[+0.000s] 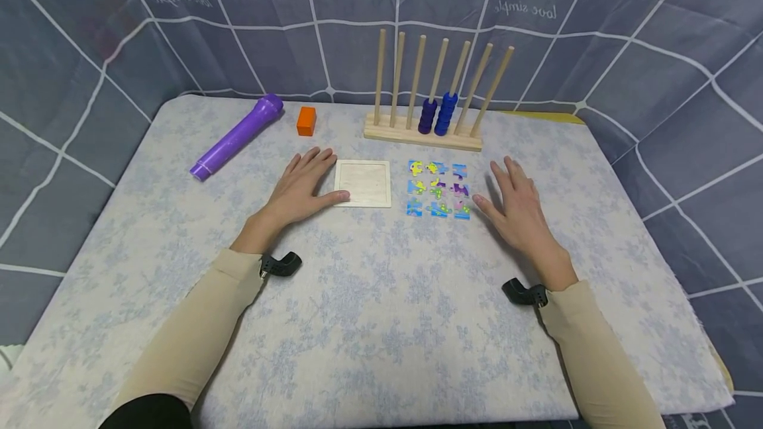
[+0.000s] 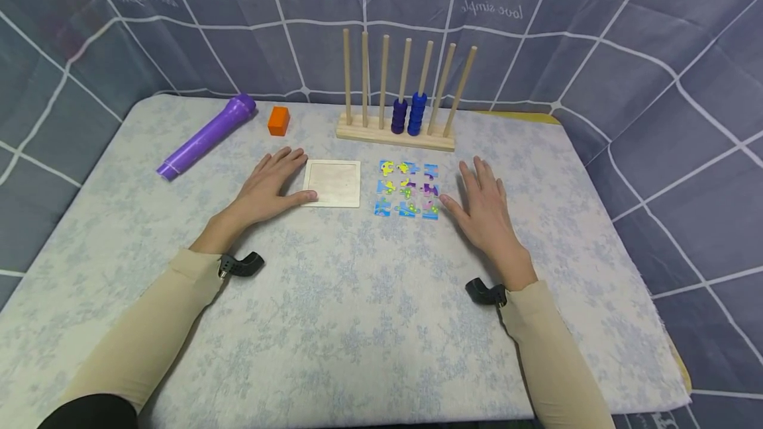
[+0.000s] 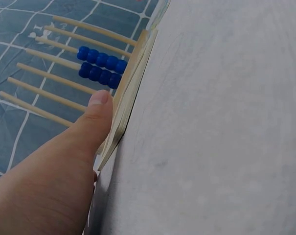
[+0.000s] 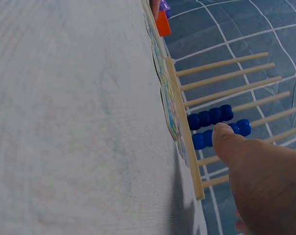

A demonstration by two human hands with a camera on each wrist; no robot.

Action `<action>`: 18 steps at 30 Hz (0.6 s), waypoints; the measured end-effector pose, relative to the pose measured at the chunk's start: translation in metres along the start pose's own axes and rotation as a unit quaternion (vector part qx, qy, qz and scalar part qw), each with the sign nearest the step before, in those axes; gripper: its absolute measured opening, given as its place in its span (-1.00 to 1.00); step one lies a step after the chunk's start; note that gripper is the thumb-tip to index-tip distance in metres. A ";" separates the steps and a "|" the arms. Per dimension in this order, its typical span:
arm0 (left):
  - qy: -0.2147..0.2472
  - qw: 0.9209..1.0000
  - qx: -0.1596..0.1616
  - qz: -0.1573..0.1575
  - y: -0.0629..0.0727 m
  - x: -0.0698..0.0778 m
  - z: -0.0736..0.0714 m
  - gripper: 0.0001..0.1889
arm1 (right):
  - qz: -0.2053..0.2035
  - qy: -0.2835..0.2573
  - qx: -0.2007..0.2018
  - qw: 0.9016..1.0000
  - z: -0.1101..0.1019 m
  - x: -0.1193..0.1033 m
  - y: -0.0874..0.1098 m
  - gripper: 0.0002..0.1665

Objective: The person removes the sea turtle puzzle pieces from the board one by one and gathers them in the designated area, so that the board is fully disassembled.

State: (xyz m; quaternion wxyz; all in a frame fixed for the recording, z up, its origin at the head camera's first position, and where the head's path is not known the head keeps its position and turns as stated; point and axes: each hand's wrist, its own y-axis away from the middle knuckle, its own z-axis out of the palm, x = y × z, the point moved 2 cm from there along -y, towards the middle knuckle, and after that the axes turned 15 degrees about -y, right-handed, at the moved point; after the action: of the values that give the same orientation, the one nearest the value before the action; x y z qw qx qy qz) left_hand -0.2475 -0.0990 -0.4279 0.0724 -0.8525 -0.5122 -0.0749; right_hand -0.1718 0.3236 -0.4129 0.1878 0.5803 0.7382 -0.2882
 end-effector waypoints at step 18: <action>-0.076 0.996 0.035 -0.029 0.004 -0.002 -0.015 -0.12 | 0.026 0.041 -0.019 0.999 -0.006 -0.004 -0.011 0.06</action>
State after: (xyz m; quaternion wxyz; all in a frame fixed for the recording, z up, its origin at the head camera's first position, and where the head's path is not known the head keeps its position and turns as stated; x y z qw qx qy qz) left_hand -0.2461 -0.1056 -0.4142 0.0608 -0.8378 -0.5426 0.0055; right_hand -0.1808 0.3232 -0.4036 0.1758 0.6073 0.7350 -0.2451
